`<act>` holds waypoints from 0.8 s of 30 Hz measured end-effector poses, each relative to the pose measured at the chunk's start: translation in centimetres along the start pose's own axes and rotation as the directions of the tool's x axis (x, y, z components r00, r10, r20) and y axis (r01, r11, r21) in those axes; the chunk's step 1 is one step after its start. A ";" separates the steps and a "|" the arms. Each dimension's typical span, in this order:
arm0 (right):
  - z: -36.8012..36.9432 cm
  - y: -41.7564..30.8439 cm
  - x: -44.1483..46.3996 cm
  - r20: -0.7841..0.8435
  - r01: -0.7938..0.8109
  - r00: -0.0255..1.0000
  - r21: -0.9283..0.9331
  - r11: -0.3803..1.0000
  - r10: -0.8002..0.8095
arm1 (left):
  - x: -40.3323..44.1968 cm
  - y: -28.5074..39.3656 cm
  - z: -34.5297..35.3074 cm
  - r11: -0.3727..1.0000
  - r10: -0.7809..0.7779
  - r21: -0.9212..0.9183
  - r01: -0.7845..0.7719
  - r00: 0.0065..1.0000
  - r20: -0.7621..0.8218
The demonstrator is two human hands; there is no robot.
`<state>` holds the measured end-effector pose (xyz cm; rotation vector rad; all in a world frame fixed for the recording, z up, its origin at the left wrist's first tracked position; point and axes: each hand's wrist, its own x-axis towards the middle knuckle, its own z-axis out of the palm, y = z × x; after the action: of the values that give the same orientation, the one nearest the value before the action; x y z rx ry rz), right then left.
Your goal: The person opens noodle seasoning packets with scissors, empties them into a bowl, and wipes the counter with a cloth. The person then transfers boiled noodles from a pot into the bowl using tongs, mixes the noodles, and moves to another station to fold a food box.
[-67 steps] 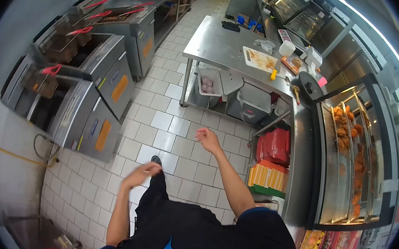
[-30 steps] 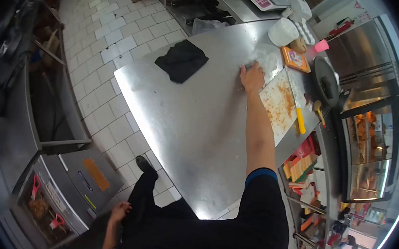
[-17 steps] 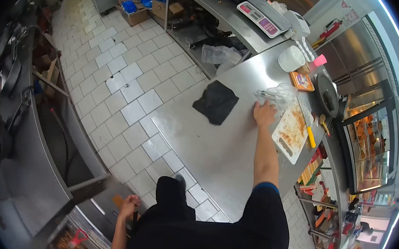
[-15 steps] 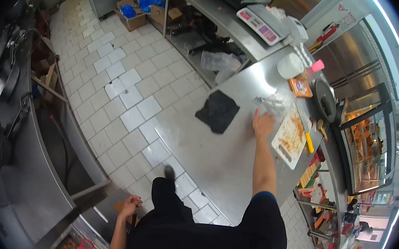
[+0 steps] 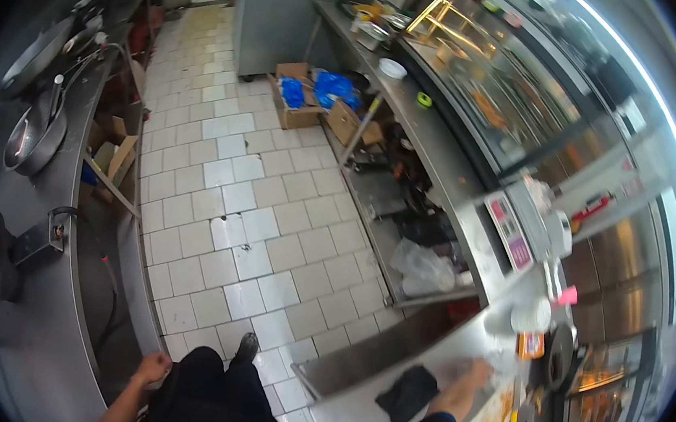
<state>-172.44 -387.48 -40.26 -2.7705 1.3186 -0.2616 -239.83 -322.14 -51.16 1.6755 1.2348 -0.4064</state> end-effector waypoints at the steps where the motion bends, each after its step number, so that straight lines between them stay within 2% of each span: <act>1: -0.2 -0.3 0.3 0.102 0.106 0.989 -0.005 0.994 -0.105 | -1.8 1.5 -2.1 0.997 -0.040 0.066 0.042 0.998 -0.043; 2: -1.9 0.3 -1.6 0.140 0.017 0.990 0.099 0.995 -0.031 | -3.7 3.2 -4.3 0.988 -0.079 0.129 0.090 0.993 -0.086; 3: -1.1 0.4 -2.4 0.144 0.002 0.990 0.062 0.998 -0.011 | -2.4 -1.3 -5.2 0.968 0.086 0.239 -0.074 0.995 -0.041; 5: -1.1 0.3 -4.1 0.079 0.009 0.997 -0.170 0.985 0.005 | 0.0 -8.0 -7.3 0.813 0.407 0.433 -0.389 0.912 0.054; 6: -1.8 0.5 -4.9 0.074 -0.032 0.996 -0.194 0.981 0.047 | 1.0 -9.8 -8.5 0.841 0.287 0.445 -0.308 0.951 0.115; 8: -4.0 0.5 -8.1 0.172 0.277 0.956 -0.248 0.928 -0.239 | 3.3 -8.7 -11.6 0.856 -0.015 0.510 -0.090 0.980 0.198; 9: -2.9 0.7 -9.0 0.167 0.242 0.964 -0.240 0.940 -0.205 | 5.6 -7.4 -13.5 0.826 -0.083 0.560 -0.057 0.972 0.221; 11: -3.5 2.2 -7.9 0.155 0.284 0.957 -0.314 0.906 -0.246 | 10.3 -4.6 -16.6 0.705 -0.124 0.697 -0.129 0.946 0.300; 12: -4.3 2.1 -8.5 0.095 0.166 0.985 -0.318 0.933 -0.143 | 13.6 -2.1 -18.2 0.602 -0.109 0.772 -0.207 0.936 0.336; 14: -6.0 2.7 -8.8 0.094 0.135 0.989 -0.282 0.950 -0.113 | 20.3 4.2 -21.2 0.370 0.024 0.857 -0.358 0.926 0.376; 15: -6.9 2.8 -9.7 0.107 0.143 0.987 -0.264 0.954 -0.119 | 23.6 8.0 -22.7 0.388 0.111 0.852 -0.351 0.936 0.335; 16: -7.5 3.0 -9.7 0.115 0.119 0.989 -0.256 0.959 -0.092 | 25.5 12.2 -23.9 0.587 0.167 0.758 -0.283 0.959 0.228; 17: -8.7 3.4 -7.7 0.210 0.036 0.978 -0.145 0.989 -0.004 | 27.4 16.4 -25.2 0.756 0.220 0.606 -0.246 0.968 0.118; 18: -9.8 3.9 -5.9 0.302 -0.071 0.950 -0.053 0.996 0.084 | 30.2 19.4 -26.1 0.811 0.236 0.518 -0.270 0.963 0.132; 19: -10.7 5.0 -3.1 0.292 -0.156 0.948 0.074 0.985 0.128 | 31.7 23.1 -25.8 0.976 0.155 0.146 -0.158 0.987 0.036; 20: -11.3 6.7 0.4 0.183 -0.195 0.971 0.253 0.948 0.151 | 32.2 27.5 -25.7 0.965 0.223 0.143 -0.220 0.975 -0.006; 21: -11.8 7.9 4.0 -0.006 -0.123 0.991 0.404 0.907 0.137 | 31.8 31.1 -25.2 0.949 0.292 0.140 -0.282 0.955 -0.054; 22: -12.4 8.2 6.6 -0.222 0.024 0.972 0.427 0.904 0.079 | 31.2 32.8 -23.3 0.950 0.290 0.135 -0.280 0.955 -0.058; 23: -14.1 6.6 6.2 -0.485 0.161 0.874 0.222 0.962 -0.034 | 31.2 34.5 -21.5 0.925 0.362 0.166 -0.341 0.925 -0.114; 24: -13.5 6.8 6.3 -0.481 0.190 0.875 0.227 0.955 -0.060 | 31.2 36.7 -21.4 0.889 0.439 0.224 -0.400 0.882 -0.168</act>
<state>-176.15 -396.40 -27.08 -2.6488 1.0638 -1.0961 -200.51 -287.57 -45.36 2.1324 0.9613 -0.0708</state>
